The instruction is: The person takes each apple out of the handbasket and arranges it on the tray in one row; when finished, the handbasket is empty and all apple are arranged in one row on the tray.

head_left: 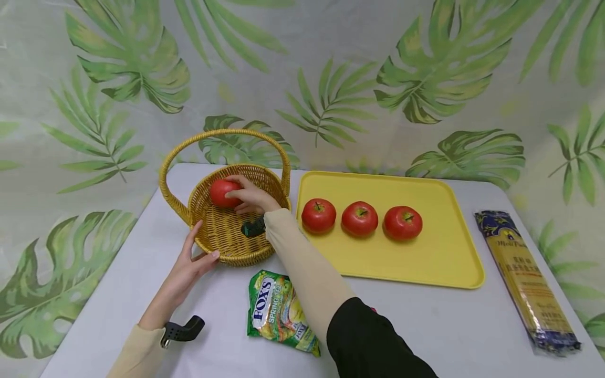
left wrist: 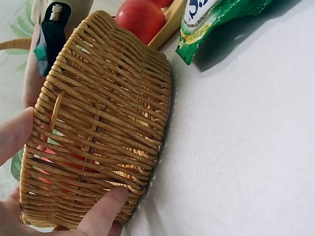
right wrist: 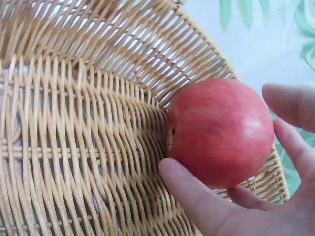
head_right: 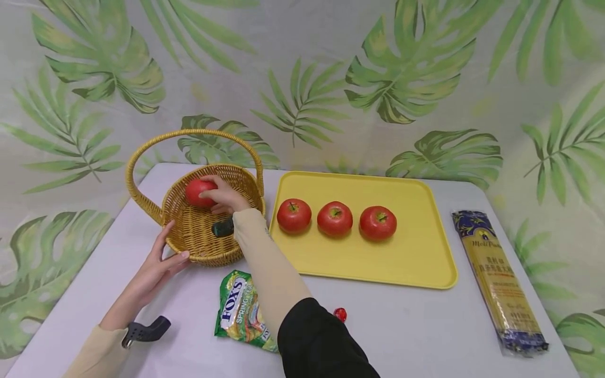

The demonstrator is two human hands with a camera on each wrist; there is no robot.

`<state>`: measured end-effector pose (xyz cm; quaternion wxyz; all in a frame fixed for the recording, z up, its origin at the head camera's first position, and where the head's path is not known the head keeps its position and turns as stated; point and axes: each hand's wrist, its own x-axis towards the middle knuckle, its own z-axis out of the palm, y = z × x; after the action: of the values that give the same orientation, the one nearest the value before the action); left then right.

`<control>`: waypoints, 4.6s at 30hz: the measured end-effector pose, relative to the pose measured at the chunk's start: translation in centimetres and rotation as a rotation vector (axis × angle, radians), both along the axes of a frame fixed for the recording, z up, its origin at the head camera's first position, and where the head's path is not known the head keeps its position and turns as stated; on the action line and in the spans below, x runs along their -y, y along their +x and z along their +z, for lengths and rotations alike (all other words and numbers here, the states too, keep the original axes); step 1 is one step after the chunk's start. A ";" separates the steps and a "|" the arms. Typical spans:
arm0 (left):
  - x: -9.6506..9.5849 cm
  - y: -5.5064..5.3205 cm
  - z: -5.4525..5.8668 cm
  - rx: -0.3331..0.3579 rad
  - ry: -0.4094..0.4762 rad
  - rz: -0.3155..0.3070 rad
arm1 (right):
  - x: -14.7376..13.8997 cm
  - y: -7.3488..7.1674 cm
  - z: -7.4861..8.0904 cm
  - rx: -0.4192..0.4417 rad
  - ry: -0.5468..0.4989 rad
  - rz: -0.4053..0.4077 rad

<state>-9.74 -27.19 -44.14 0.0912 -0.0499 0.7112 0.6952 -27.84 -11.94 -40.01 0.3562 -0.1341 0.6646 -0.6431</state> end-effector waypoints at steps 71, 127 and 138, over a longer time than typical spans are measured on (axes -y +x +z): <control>-0.2 0.0 0.1 0.005 0.008 0.004 | -11.5 1.3 4.9 -0.786 0.190 0.380; -0.2 0.0 0.4 0.004 0.018 -0.015 | -48.1 6.1 -1.1 -0.529 0.629 -0.218; 0.0 -0.2 0.4 0.002 0.036 -0.030 | -48.6 6.3 -1.6 -0.338 0.508 -0.238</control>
<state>-9.96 -27.16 -43.78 0.1032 -0.0382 0.6992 0.7064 -21.56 36.62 -41.60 0.1850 -0.0672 0.8646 -0.4623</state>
